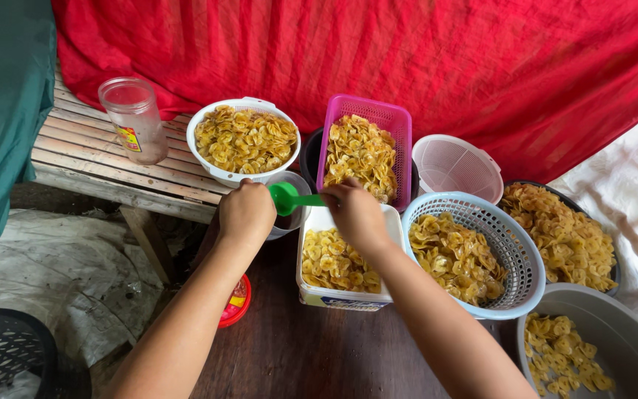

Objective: The person transfers yellow, chip-like snacks from a large metal bowl into a white rectangular container. They then use a green spoon to scoop a dark liquid from a plastic cup and pour it over the snacks. The person shakes the container to mix the contents and repeats the process of adding snacks and liquid.

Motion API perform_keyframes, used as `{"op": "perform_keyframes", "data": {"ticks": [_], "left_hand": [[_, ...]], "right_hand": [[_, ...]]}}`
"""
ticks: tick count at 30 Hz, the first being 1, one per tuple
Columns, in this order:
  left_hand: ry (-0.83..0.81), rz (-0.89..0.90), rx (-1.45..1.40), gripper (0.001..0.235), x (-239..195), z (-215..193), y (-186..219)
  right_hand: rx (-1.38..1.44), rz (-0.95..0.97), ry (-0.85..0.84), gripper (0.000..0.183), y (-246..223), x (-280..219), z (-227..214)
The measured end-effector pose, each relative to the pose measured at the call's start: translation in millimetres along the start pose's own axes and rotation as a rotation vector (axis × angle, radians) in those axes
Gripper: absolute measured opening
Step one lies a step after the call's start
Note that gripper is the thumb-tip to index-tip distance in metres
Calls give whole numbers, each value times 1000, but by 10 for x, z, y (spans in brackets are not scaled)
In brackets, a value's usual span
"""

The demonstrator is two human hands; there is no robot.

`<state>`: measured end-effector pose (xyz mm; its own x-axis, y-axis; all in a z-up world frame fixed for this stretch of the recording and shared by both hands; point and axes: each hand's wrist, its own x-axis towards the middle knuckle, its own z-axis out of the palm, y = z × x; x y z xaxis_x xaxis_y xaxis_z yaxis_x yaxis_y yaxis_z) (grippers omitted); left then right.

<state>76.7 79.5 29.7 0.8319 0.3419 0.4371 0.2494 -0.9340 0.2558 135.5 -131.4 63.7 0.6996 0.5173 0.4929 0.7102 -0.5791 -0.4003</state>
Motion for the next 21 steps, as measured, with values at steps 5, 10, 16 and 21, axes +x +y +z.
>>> {"op": "perform_keyframes", "data": {"ticks": [5, 10, 16, 21], "left_hand": [[-13, 6, -5, 18, -16, -26, 7], [-31, -1, -7, 18, -26, 15, 15], [-60, -31, 1, 18, 17, -12, 40], [-49, -20, 14, 20, -5, -40, 33]], "right_hand": [[-316, -235, -170, 12, -409, 225, 427], [-101, 13, -314, 16, -390, 267, 617], [324, 186, -295, 22, 91, 279, 655], [626, 511, -300, 23, 418, 189, 549]]}}
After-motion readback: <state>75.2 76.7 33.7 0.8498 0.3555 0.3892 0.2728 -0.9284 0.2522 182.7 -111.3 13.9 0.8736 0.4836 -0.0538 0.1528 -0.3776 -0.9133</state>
